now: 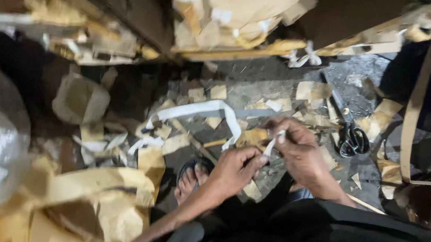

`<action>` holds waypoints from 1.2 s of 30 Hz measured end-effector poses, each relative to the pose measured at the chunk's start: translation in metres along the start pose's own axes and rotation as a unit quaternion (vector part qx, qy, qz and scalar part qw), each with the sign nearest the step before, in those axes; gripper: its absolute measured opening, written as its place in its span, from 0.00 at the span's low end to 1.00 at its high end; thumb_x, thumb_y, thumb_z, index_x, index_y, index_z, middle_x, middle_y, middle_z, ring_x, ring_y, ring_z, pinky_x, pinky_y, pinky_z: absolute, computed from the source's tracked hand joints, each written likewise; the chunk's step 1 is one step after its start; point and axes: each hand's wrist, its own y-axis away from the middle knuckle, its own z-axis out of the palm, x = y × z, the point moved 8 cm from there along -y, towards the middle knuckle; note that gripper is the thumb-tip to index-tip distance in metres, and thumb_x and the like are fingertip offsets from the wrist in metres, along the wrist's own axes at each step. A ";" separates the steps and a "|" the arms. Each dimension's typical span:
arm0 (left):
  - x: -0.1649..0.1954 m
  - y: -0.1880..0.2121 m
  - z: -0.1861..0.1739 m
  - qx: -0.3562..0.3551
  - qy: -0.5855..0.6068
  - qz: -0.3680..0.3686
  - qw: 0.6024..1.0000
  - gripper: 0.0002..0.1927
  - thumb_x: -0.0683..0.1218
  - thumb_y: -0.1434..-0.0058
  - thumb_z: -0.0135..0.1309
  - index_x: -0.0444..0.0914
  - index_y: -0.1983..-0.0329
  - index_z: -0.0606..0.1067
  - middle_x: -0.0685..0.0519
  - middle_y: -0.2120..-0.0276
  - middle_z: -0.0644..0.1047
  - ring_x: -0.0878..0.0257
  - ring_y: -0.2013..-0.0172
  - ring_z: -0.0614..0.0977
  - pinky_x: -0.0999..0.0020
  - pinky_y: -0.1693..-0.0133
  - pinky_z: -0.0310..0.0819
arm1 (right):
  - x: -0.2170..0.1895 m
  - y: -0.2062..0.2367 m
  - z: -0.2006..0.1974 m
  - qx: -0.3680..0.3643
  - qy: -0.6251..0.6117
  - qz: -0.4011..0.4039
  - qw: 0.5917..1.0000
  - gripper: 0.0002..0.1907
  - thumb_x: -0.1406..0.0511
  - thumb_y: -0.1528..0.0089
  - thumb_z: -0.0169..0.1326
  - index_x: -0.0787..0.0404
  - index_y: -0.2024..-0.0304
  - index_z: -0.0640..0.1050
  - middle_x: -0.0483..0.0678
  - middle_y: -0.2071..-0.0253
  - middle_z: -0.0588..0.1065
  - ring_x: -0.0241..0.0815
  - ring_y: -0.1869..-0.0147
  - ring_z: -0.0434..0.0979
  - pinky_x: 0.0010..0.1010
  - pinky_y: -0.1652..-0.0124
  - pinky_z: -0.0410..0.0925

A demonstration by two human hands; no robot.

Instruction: The person sits on the floor of a cluttered workshop, folds and twists strips of kraft paper by hand, and ties the folded paper pieces into bundles using white cord. They occasionally pick up and set down scissors and reach for more paper strips from the pile around them.

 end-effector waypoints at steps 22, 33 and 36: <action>0.199 -0.058 -0.001 0.122 -0.427 0.268 0.855 0.22 0.48 0.31 0.51 0.45 0.34 0.72 0.47 0.73 0.81 0.53 0.80 0.81 0.55 0.74 0.76 | -0.171 0.005 -0.044 0.319 0.186 -0.191 0.909 0.15 0.82 0.40 0.51 0.67 0.53 0.78 0.48 0.65 0.80 0.32 0.66 0.82 0.24 0.70 0.75; 0.217 -0.093 0.022 0.298 -0.602 0.284 0.684 0.06 0.48 0.32 0.55 0.44 0.55 0.78 0.47 0.81 0.78 0.50 0.80 0.81 0.53 0.76 0.75 | -0.138 -0.052 -0.061 0.307 0.014 -0.244 0.920 0.11 0.78 0.37 0.56 0.72 0.52 0.81 0.45 0.67 0.79 0.31 0.73 0.74 0.22 0.74 0.68; 0.214 -0.101 0.019 0.285 -0.589 0.256 0.711 0.06 0.47 0.31 0.54 0.43 0.64 0.76 0.48 0.85 0.76 0.52 0.83 0.80 0.55 0.78 0.73 | -0.140 -0.060 -0.054 0.223 -0.042 -0.215 0.950 0.12 0.75 0.36 0.54 0.71 0.50 0.81 0.45 0.71 0.76 0.30 0.75 0.71 0.21 0.75 0.65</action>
